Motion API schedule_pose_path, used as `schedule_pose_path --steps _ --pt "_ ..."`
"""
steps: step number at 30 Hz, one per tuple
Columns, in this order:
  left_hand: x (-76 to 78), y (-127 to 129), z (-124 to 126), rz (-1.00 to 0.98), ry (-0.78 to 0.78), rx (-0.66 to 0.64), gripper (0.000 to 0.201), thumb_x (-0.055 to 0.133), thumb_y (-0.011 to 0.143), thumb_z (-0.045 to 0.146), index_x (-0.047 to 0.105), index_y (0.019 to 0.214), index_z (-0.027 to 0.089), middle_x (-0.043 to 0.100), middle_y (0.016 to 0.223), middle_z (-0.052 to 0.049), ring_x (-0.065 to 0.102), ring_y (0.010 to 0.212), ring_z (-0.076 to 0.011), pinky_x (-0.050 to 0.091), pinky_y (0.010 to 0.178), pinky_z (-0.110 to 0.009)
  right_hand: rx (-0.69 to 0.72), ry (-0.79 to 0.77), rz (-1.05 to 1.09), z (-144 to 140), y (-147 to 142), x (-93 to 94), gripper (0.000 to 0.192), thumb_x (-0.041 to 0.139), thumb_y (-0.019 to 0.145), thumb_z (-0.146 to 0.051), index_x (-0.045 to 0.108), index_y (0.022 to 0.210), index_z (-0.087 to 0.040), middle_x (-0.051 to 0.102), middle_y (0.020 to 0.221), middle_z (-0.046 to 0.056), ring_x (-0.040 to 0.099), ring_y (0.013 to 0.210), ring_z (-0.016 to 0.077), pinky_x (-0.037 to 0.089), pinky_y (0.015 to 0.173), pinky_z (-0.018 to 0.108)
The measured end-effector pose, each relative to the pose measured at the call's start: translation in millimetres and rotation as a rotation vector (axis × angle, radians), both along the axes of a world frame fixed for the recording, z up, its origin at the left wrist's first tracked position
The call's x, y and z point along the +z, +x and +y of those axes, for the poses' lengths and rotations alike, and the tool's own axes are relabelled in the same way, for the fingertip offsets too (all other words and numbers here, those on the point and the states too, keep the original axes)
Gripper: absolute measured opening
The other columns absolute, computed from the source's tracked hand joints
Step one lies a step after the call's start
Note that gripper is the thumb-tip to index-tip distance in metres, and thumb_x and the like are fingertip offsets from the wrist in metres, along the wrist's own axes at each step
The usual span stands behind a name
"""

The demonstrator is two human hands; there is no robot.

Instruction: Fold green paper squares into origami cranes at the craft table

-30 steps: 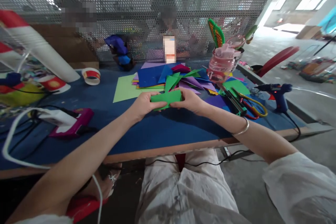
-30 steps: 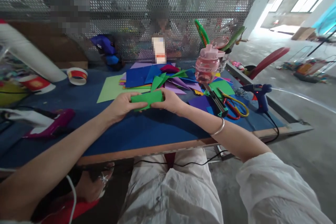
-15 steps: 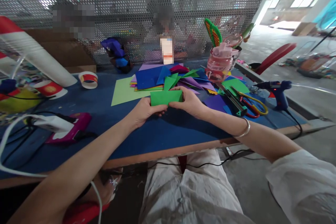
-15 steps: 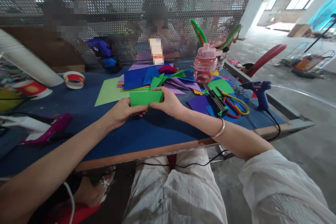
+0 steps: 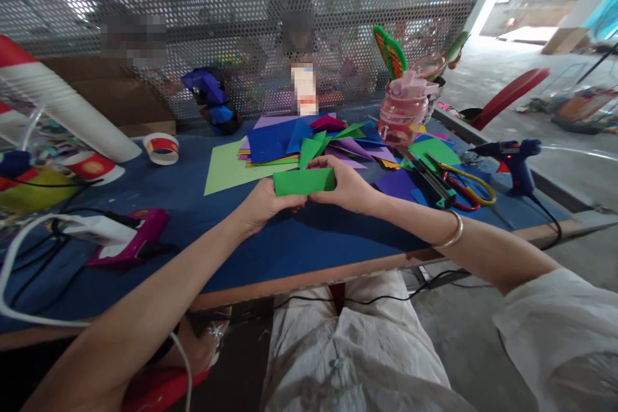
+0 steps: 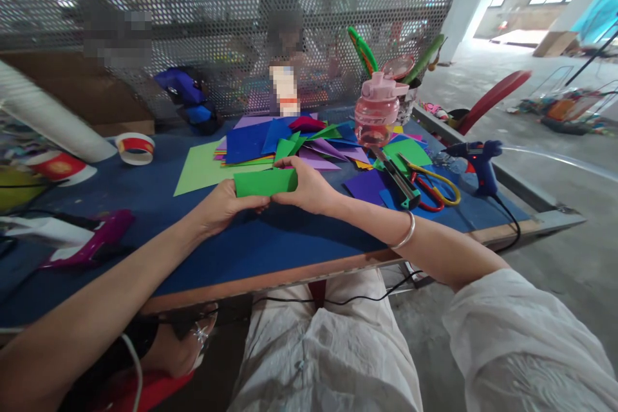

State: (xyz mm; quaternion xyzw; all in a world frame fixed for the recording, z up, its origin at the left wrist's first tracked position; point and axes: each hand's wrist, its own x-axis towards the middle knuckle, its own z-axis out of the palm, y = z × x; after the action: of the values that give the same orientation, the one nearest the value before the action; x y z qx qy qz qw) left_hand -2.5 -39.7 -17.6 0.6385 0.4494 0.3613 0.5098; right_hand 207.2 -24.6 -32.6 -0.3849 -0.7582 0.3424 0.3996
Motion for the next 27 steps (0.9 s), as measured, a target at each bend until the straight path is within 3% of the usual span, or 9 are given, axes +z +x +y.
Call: schedule_pose_path --steps 8,15,27 --pt "8.2 -4.4 0.0 0.064 0.002 -0.085 0.023 0.081 0.058 0.033 0.067 0.065 0.016 0.065 0.057 0.0 0.057 0.053 -0.0132 0.049 0.055 -0.025 0.054 0.021 -0.026 -2.1 1.2 4.5 0.062 0.079 0.069 -0.032 0.058 0.124 -0.013 0.066 0.122 0.011 0.063 0.107 0.0251 0.049 0.094 0.038" --pt "11.0 -13.6 7.0 0.131 0.006 -0.111 0.022 0.079 0.06 0.035 0.069 0.062 0.016 0.066 0.057 -0.002 0.058 0.054 -0.0143 0.048 0.056 -0.026 0.037 0.018 -0.033 4.7 7.0 6.7 0.059 0.08 0.068 -0.033 0.058 0.121 -0.018 0.066 0.122 0.008 0.061 0.107 0.0251 0.049 0.095 0.04" --pt "20.6 -21.4 12.5 0.17 0.032 -0.11 0.016 0.075 0.058 0.034 0.068 0.059 0.019 0.065 0.057 -0.001 0.058 0.055 -0.0142 0.049 0.059 -0.027 0.008 -0.053 -0.028 12.9 14.9 11.0 0.067 0.083 0.065 -0.031 0.058 0.126 -0.016 0.064 0.106 0.004 0.055 0.078 0.0148 0.051 0.068 0.03"
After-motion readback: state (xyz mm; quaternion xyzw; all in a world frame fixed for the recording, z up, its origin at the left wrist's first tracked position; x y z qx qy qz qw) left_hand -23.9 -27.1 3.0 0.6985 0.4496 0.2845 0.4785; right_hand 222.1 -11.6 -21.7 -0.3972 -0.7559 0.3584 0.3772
